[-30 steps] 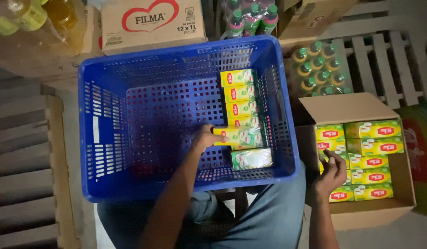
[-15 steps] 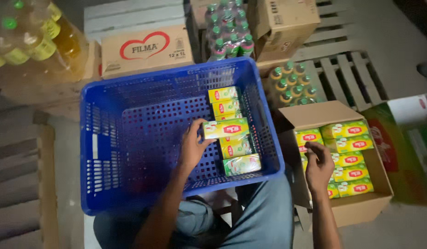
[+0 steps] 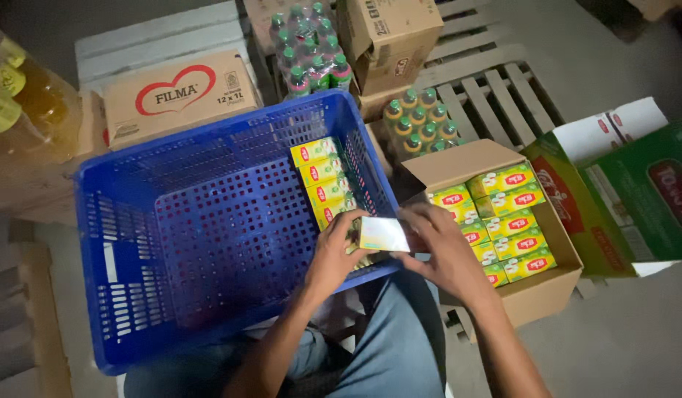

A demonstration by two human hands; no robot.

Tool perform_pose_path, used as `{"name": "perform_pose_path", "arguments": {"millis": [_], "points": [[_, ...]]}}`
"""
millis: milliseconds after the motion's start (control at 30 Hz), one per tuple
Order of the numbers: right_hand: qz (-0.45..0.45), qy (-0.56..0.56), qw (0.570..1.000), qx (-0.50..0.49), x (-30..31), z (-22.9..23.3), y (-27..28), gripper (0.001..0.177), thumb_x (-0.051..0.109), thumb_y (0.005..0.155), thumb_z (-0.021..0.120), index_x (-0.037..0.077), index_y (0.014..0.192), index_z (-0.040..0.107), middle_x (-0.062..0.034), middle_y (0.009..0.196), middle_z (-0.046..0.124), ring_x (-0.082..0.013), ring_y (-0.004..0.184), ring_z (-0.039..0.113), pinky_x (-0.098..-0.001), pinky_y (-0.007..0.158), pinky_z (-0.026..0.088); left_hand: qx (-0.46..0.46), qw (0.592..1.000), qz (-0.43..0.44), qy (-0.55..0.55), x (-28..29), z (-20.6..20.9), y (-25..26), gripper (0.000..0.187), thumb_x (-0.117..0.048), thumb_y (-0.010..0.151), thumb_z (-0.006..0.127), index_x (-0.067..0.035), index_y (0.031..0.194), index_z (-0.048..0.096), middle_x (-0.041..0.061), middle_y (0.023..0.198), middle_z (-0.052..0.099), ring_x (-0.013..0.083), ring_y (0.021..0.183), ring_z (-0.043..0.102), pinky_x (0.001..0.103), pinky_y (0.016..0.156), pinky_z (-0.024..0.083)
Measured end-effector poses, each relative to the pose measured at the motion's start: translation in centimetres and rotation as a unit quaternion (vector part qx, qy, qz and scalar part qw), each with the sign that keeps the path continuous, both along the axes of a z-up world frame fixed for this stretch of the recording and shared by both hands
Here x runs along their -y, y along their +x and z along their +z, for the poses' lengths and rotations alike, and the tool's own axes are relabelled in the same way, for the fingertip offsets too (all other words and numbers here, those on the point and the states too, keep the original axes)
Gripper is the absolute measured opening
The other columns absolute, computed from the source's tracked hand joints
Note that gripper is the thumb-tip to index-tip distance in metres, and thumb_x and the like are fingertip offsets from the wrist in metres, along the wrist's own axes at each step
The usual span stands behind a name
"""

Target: The person transfers small yellow and green boxes from a larger cardboard carton into a blue plastic basket. The person arranges the boxes in rows within the basket and then closes the flaps of the source carton.

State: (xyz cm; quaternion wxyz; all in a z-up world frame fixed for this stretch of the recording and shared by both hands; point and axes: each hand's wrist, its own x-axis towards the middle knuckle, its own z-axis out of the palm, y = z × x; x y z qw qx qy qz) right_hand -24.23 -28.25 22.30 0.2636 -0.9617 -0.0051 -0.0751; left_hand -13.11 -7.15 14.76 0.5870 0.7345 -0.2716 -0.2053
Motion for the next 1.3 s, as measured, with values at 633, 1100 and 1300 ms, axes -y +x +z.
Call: {"name": "perform_pose_path", "arguments": {"millis": [633, 1100, 1300], "points": [[-0.218, 0.004, 0.971, -0.093, 16.7, -13.6, -13.1, 0.066, 0.021, 0.089, 0.086, 0.017, 0.151, 0.064, -0.0130, 0.141, 0.067, -0.0390, 0.139, 0.064, -0.0539, 0.122, 0.045, 0.155, 0.987, 0.039, 0.022, 5.2, -2.8, -4.5, 0.031, -0.012, 0.089, 0.092, -0.015, 0.118, 0.080, 0.003, 0.107, 0.073, 0.0266, 0.102, 0.082, 0.034, 0.078, 0.073], [-0.131, -0.177, 0.975, -0.013, 30.1, -19.5, -11.6, 0.040, 0.011, 0.104, 0.069, 0.007, 0.144, 0.069, -0.0174, 0.147, 0.069, -0.0452, 0.145, 0.056, -0.0591, 0.099, 0.047, 0.251, 0.967, 0.044, 0.023, 4.9, -3.7, -4.6, 0.008, -0.006, 0.106, 0.072, -0.008, 0.112, 0.075, 0.008, 0.109, 0.077, 0.0256, 0.106, 0.072, 0.043, 0.113, 0.053], [-0.110, -0.203, 0.973, -0.013, 30.9, -20.9, -10.2, 0.071, -0.012, 0.078, 0.077, 0.004, 0.146, 0.063, -0.0178, 0.143, 0.066, -0.0404, 0.134, 0.059, -0.0527, 0.103, 0.053, 0.209, 0.973, 0.087, 0.045, 4.6, -5.8, -4.7, 0.012, -0.005, 0.104, 0.074, -0.005, 0.116, 0.078, 0.013, 0.112, 0.074, 0.0257, 0.104, 0.075, 0.037, 0.095, 0.062]]}}
